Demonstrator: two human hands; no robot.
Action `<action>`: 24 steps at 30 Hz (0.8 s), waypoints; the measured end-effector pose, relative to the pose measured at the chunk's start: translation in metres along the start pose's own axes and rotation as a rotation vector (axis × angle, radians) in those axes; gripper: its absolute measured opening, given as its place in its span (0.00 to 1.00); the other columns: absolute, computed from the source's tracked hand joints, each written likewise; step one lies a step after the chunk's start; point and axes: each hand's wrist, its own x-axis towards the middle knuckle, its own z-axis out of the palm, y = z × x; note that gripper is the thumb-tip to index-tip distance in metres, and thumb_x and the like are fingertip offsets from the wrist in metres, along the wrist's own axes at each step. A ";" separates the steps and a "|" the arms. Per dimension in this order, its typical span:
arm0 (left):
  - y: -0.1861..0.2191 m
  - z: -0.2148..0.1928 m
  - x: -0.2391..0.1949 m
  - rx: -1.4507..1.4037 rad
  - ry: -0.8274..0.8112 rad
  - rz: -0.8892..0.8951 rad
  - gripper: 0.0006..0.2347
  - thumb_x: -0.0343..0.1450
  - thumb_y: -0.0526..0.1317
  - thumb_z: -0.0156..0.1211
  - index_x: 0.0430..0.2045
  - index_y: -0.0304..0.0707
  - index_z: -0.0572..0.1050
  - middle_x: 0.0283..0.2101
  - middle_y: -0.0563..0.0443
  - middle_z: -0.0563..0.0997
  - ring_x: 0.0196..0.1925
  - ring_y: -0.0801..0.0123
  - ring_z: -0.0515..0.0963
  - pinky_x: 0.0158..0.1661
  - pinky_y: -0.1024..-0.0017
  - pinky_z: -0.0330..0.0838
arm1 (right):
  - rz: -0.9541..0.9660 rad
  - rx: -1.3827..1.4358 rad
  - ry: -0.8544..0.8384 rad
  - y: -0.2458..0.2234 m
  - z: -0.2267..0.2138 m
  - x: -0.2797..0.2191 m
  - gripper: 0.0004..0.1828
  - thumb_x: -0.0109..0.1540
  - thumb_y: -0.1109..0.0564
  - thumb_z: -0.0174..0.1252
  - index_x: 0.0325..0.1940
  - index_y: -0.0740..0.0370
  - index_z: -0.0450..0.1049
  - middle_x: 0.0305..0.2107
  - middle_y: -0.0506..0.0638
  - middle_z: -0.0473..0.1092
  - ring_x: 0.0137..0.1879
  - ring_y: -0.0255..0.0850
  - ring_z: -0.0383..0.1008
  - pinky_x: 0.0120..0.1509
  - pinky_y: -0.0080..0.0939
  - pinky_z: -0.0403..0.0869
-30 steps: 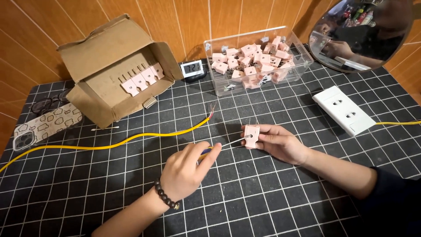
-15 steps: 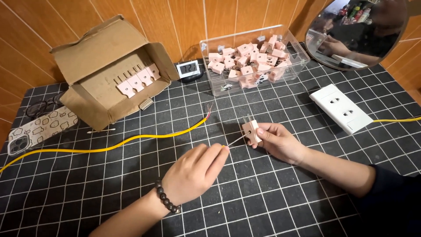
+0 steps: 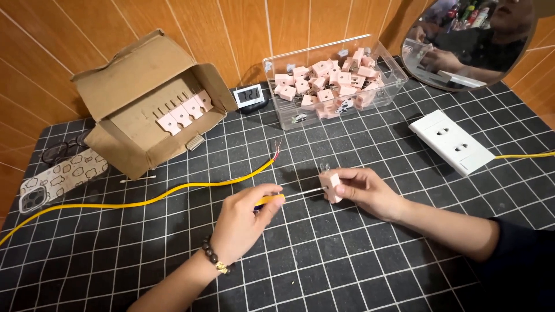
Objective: Wiring small pink electrical plugs by inserting wires from a yellow cable and fastening them with a screwdriver.
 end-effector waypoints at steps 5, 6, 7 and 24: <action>0.008 0.003 -0.004 0.225 0.022 0.341 0.09 0.76 0.33 0.58 0.50 0.33 0.75 0.43 0.44 0.79 0.41 0.59 0.82 0.44 0.65 0.80 | 0.073 0.187 0.019 -0.006 -0.002 0.004 0.25 0.66 0.62 0.54 0.67 0.75 0.69 0.54 0.65 0.75 0.58 0.55 0.78 0.68 0.53 0.75; 0.010 0.002 -0.005 0.302 0.067 0.404 0.10 0.75 0.33 0.61 0.49 0.33 0.76 0.41 0.45 0.78 0.38 0.62 0.81 0.40 0.67 0.81 | 0.079 0.220 0.019 -0.008 -0.001 0.004 0.24 0.66 0.62 0.53 0.66 0.75 0.69 0.54 0.66 0.75 0.58 0.56 0.78 0.69 0.53 0.73; 0.011 0.001 -0.005 0.383 0.110 0.470 0.10 0.74 0.33 0.64 0.49 0.32 0.77 0.39 0.46 0.78 0.36 0.64 0.80 0.35 0.69 0.81 | 0.080 0.254 0.018 -0.010 0.001 0.005 0.24 0.66 0.63 0.53 0.66 0.76 0.70 0.55 0.67 0.75 0.58 0.57 0.77 0.70 0.52 0.72; 0.027 -0.003 -0.011 0.633 0.155 0.648 0.11 0.75 0.24 0.55 0.50 0.32 0.77 0.41 0.43 0.75 0.30 0.68 0.74 0.23 0.76 0.73 | 0.088 0.195 -0.012 -0.006 -0.004 0.004 0.27 0.67 0.59 0.55 0.69 0.74 0.68 0.53 0.64 0.76 0.56 0.53 0.78 0.66 0.51 0.74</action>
